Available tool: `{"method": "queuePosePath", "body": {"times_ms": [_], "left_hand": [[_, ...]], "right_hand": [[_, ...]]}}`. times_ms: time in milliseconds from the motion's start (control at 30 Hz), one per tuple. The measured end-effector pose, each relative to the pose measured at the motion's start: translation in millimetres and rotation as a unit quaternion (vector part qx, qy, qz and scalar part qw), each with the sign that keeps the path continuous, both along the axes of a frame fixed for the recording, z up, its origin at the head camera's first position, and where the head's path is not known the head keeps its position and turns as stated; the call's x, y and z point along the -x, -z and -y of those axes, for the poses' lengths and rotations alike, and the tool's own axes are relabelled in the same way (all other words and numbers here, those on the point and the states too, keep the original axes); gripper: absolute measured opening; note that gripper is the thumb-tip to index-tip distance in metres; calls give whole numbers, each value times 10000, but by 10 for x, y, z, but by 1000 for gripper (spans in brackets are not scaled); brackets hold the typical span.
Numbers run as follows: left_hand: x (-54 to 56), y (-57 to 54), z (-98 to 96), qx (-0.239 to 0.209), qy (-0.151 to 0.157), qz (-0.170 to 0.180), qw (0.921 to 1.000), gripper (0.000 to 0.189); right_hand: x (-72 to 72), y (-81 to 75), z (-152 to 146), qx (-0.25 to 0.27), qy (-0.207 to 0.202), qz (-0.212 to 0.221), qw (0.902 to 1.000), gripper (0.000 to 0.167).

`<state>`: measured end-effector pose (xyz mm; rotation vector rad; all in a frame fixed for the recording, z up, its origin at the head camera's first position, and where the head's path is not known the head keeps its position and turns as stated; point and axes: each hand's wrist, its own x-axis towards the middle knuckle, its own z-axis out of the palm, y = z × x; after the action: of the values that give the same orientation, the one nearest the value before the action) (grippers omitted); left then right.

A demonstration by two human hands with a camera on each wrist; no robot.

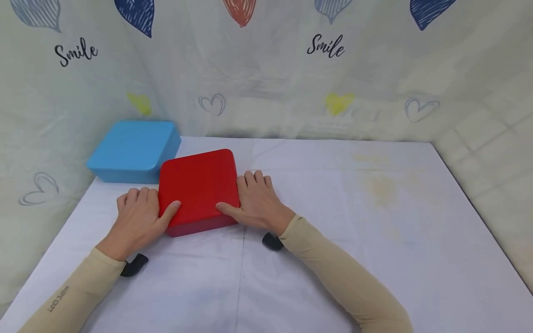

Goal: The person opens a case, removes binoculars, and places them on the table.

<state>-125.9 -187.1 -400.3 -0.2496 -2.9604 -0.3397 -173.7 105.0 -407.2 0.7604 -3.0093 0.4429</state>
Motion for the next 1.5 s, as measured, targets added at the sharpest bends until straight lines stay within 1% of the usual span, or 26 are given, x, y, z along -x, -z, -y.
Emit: {"method": "queuePosePath", "body": {"times_ms": [233, 367, 533, 700, 833, 1000, 1200, 1500], "left_hand": [[-24, -24, -58, 101, 35, 150, 9998, 57], [-39, -38, -95, 61, 76, 176, 9998, 55], [-42, -31, -147, 15, 151, 179, 9997, 54], [-32, -16, -205, 34, 234, 94, 9997, 55], [-47, -11, -238, 35, 253, 33, 9997, 53], [-61, -14, -283, -40, 288, 44, 9996, 52], [-39, -25, -375, 42, 403, 72, 9992, 54], [21, -31, -552, 96, 577, -14, 9983, 54]], "right_hand": [[-79, -40, -55, -223, 12, -252, 9994, 66], [-124, -65, -91, -278, 29, -362, 9990, 64], [-185, -91, -149, -338, 82, -333, 9988, 64], [-224, -104, -209, -371, 194, -386, 9984, 63], [-246, -104, -242, -416, 189, -360, 9983, 63], [-273, -98, -285, -473, 224, -395, 9978, 62], [-307, -106, -377, -423, 318, -398, 9978, 60], [-337, -93, -567, -362, 476, -375, 9975, 59]]}}
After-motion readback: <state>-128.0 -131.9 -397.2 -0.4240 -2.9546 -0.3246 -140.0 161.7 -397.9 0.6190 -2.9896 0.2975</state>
